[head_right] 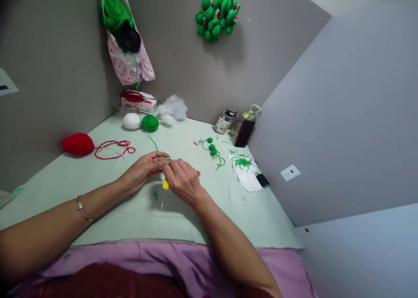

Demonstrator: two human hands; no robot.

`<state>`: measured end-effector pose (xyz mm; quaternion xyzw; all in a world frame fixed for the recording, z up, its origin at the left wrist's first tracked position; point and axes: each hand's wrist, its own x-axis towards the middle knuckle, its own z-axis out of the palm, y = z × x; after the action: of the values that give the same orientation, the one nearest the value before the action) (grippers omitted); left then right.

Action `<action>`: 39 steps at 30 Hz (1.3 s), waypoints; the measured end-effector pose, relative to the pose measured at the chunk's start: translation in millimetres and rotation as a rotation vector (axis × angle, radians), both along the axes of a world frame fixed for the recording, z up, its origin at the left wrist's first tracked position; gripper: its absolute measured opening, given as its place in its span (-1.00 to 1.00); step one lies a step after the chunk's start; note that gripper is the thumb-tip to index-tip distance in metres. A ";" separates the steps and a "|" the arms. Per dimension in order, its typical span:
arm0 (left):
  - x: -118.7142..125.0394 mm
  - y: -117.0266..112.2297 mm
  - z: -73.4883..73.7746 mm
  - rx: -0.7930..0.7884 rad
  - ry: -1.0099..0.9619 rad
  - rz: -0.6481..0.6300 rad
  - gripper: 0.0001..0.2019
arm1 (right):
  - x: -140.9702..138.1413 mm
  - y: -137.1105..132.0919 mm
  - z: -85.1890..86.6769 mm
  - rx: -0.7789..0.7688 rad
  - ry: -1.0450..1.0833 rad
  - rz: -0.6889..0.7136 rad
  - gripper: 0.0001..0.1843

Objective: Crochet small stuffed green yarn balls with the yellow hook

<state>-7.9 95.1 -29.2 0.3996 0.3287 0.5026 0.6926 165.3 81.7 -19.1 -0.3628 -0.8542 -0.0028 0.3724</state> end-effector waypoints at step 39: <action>-0.8 -0.8 4.0 0.048 -0.014 -0.092 -0.66 | 5.7 12.8 13.0 -1.059 1.002 0.193 -0.63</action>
<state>-8.8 94.4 -25.2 0.4274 0.2929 0.4806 0.7075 170.9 94.5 -6.0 -0.3750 -0.4968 0.6090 0.4917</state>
